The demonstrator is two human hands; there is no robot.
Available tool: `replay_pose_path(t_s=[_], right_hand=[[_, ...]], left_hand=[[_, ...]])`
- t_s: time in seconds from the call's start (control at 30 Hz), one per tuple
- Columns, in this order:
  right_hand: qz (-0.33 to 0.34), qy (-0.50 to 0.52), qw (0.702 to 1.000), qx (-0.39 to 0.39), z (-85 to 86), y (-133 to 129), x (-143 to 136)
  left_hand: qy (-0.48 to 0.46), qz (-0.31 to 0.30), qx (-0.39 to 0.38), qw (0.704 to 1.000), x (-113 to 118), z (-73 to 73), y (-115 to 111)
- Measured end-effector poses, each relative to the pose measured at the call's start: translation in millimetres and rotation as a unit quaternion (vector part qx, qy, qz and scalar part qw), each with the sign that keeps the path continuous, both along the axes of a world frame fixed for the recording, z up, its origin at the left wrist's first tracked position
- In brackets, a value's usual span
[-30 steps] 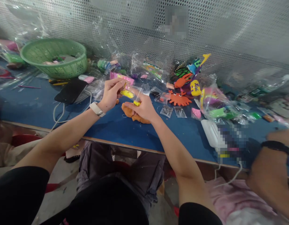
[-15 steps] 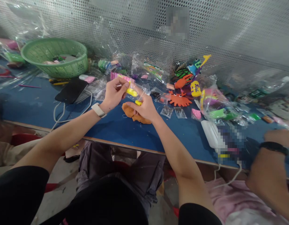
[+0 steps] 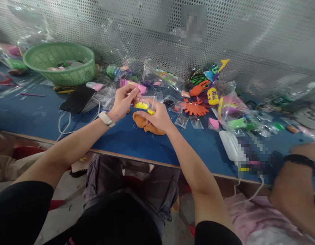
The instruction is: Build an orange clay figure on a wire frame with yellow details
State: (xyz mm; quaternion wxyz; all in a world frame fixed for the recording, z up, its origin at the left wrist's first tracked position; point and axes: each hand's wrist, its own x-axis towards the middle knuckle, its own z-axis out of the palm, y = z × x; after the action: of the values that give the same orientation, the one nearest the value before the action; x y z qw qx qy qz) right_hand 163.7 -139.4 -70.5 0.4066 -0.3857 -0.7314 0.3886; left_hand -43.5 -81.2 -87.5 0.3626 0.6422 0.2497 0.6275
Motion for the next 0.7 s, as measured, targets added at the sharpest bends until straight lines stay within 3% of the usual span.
replay_pose_path(t_s=[0.27,0.47,0.7], right_hand=[[0.005,0.014,1.0,-0.006,-2.2,2,0],[0.011,-0.011,1.0,-0.002,-2.3,3,2],[-0.009,-0.043,0.999,-0.003,1.4,1,6]], left_hand=[[0.025,0.0,0.018,1.0,-4,-2.1,6],[0.03,0.003,-0.025,0.999,-5,-4.0,9],[0.044,-0.035,-0.012,0.998,-9,-0.4,11]])
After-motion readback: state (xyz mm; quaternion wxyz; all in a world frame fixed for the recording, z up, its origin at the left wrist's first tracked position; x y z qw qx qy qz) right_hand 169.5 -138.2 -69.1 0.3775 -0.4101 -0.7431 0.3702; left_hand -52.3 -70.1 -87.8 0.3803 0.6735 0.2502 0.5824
